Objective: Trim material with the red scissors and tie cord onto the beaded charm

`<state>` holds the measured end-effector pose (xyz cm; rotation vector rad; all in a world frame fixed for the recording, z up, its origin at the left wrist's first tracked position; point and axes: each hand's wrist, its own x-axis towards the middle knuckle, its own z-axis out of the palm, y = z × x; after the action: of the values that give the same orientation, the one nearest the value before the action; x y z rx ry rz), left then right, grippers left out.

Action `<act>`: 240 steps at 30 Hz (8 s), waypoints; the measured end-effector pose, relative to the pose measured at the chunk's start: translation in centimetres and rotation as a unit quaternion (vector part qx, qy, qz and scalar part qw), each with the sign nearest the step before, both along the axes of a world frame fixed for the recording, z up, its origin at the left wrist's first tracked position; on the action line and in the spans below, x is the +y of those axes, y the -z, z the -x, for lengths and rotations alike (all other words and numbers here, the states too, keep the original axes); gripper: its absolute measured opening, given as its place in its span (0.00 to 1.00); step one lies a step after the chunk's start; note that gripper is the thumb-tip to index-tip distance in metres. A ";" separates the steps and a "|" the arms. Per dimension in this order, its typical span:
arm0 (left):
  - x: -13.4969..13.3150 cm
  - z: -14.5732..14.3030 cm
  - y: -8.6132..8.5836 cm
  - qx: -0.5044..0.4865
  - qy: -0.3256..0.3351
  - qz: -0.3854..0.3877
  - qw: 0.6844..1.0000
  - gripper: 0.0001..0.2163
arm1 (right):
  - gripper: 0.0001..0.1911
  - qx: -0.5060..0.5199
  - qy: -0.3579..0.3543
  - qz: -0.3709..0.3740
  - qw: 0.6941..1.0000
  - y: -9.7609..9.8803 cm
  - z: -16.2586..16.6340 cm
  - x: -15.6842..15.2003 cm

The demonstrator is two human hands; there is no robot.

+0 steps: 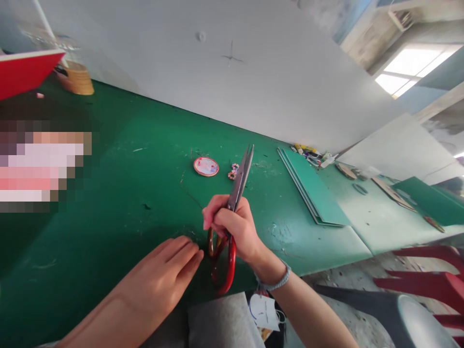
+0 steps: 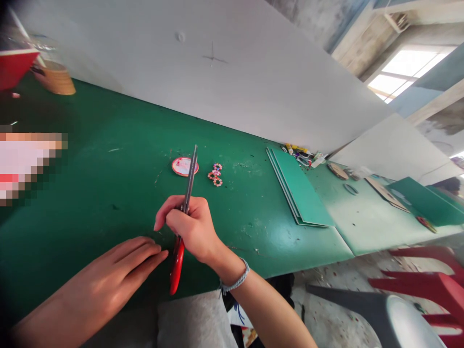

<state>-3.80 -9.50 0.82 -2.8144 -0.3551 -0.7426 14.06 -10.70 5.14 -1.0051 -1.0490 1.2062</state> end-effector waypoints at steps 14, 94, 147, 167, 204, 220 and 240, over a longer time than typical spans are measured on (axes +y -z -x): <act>0.2 0.2 0.6 0.016 0.013 0.078 0.997 0.15 | 0.09 -0.082 -0.037 -0.012 0.996 -1.5 1.1 0.6; 0.7 0.6 0.6 -0.002 0.058 0.071 0.996 0.24 | 0.09 0.008 0.058 -0.033 0.998 -0.5 -1.4 -2.0; 3.3 -2.6 -1.8 0.118 -0.106 0.118 0.980 0.16 | 0.10 -0.057 0.051 -0.095 0.993 -4.4 -3.4 1.4; 2.8 -2.9 -0.4 0.115 -0.125 0.124 0.978 0.17 | 0.10 -0.063 -0.051 -0.086 0.993 -2.8 -1.6 4.2; 2.9 -2.8 -0.5 0.131 -0.108 0.110 0.979 0.14 | 0.12 -0.026 -0.031 -0.116 0.992 -2.7 -2.5 3.2; 2.5 -2.6 -1.2 -0.113 -0.154 0.084 0.978 0.02 | 0.12 -0.050 0.006 -0.140 0.989 -5.3 -2.4 2.3; 2.0 -3.0 -0.8 0.163 -0.091 -0.013 0.982 0.19 | 0.10 -0.061 -0.057 -0.058 0.995 -2.0 -1.2 3.1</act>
<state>-0.76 -7.50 1.66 -2.7656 -0.5290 -0.2400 15.25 -7.58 7.18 -0.9477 -1.2723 1.1715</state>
